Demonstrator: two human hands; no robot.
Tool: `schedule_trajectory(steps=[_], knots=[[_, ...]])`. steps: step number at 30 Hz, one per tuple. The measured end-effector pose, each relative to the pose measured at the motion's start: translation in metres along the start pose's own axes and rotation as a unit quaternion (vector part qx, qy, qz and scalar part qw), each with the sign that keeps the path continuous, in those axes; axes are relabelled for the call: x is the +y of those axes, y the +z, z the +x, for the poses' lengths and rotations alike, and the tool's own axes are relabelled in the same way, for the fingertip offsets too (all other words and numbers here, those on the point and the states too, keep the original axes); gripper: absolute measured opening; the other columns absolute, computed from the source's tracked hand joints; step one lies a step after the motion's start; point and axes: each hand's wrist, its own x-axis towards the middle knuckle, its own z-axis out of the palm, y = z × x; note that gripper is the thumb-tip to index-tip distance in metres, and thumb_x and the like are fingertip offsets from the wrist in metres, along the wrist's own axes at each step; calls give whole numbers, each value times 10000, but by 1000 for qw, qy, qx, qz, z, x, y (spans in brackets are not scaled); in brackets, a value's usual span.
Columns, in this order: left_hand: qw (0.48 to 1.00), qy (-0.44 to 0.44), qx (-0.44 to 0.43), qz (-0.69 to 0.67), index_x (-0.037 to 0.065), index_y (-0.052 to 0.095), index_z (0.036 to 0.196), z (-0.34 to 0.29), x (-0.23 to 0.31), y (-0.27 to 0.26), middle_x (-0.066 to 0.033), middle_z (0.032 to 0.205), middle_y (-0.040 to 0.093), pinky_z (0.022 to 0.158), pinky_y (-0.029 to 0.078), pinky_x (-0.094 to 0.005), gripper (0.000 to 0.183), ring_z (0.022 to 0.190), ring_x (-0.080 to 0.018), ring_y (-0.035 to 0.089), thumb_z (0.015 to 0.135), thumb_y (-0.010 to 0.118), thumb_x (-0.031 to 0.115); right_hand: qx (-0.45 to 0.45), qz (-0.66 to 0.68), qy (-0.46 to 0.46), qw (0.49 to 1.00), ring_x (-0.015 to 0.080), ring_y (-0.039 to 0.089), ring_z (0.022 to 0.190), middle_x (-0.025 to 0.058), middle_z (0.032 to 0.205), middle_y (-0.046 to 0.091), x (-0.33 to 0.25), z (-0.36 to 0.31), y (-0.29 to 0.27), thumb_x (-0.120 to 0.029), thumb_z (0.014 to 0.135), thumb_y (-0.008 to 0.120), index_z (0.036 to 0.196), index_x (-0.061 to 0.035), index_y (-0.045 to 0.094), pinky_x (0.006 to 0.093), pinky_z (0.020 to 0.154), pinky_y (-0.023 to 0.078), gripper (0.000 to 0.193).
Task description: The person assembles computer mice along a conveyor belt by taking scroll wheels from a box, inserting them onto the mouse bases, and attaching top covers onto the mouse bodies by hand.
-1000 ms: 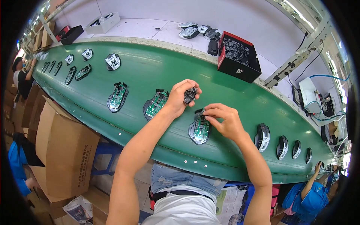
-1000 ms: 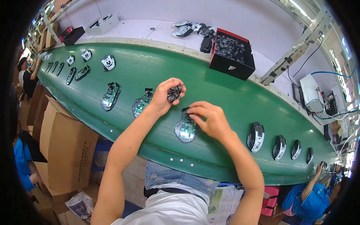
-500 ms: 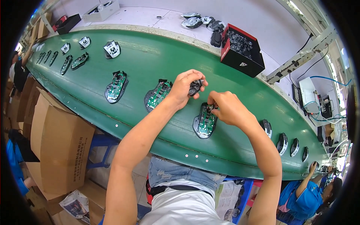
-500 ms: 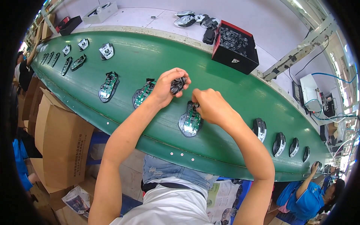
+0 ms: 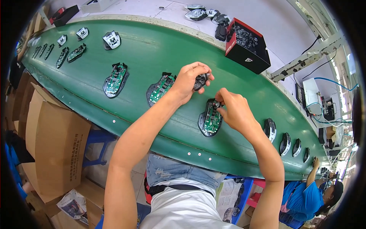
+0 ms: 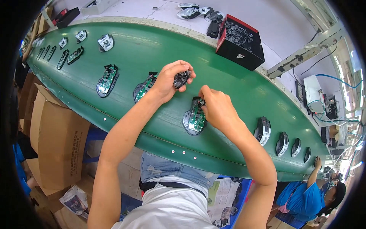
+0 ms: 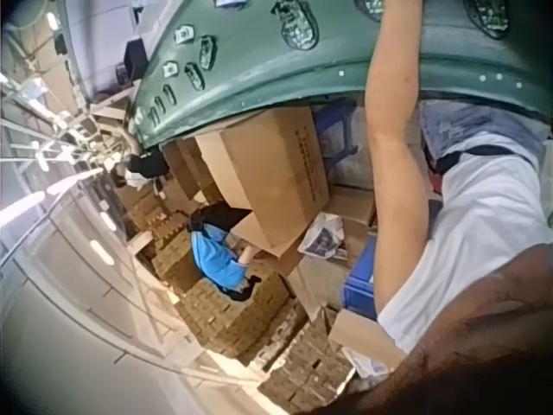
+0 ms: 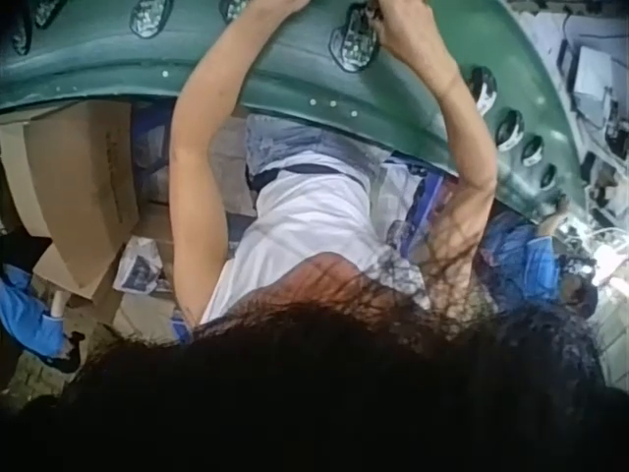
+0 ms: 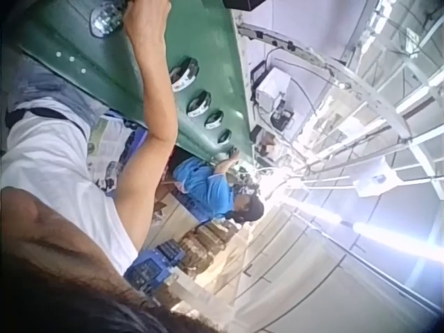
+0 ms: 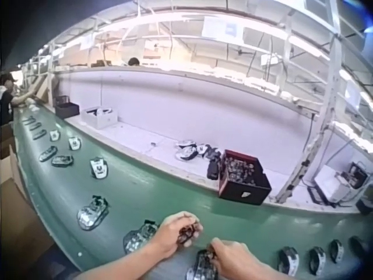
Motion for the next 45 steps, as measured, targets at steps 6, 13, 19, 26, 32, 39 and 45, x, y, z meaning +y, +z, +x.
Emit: schedule_trajectory(steps=[6, 13, 19, 26, 32, 39, 45], knots=[[1000, -6, -7, 15, 49, 577, 960, 0, -3, -1, -97, 863, 645, 439, 424, -237, 161, 709, -126, 595, 936, 578, 208, 4, -164, -41, 986, 398, 681, 829, 250, 829, 653, -11, 2, 10, 103, 700, 623, 907, 55, 522, 454, 673, 570, 235], [999, 2, -8, 34, 57, 586, 952, -3, -1, 1, -82, 861, 644, 449, 428, -234, 168, 711, -124, 596, 938, 578, 224, -40, -181, -26, 982, 401, 690, 769, 251, 792, 662, -12, 19, 3, 81, 693, 650, 905, 58, 560, 475, 676, 575, 231], [1000, 10, -7, 16, 56, 583, 949, -3, 0, 1, -86, 859, 643, 453, 428, -237, 158, 714, -125, 594, 935, 582, 213, -13, 231, 118, 966, 184, 706, 890, 96, 969, 727, 34, 1, 1, -16, 739, 795, 1003, 13, 636, 304, 825, 571, 309], [999, 9, -14, 28, 36, 582, 959, -4, 1, 1, -100, 861, 645, 450, 428, -236, 174, 705, -125, 592, 928, 588, 207, 211, 181, 58, 959, 214, 684, 882, 105, 947, 710, 28, -26, 32, -62, 752, 801, 997, -13, 673, 325, 809, 554, 280], [992, -71, -26, 101, 19, 613, 966, -5, -2, -1, -94, 837, 651, 425, 423, -230, 200, 656, -107, 596, 934, 570, 211, 215, 125, 61, 967, 274, 674, 868, 110, 949, 706, 25, -23, 32, -93, 761, 790, 946, -13, 684, 355, 811, 521, 227], [974, -144, -39, 173, 25, 622, 914, -8, -14, 4, -92, 818, 673, 420, 434, -243, 176, 614, -108, 599, 894, 597, 198, 197, 205, 61, 957, 215, 672, 918, 96, 982, 712, 41, -25, 36, -99, 778, 790, 946, -28, 741, 332, 838, 503, 189], [967, -160, -56, 191, 5, 612, 946, -10, -21, 9, -102, 823, 664, 402, 435, -235, 184, 620, -116, 609, 924, 571, 183, 192, 249, 114, 942, 161, 643, 870, 62, 1043, 668, 42, -23, 44, -123, 820, 770, 1017, -57, 762, 283, 775, 476, 208]])
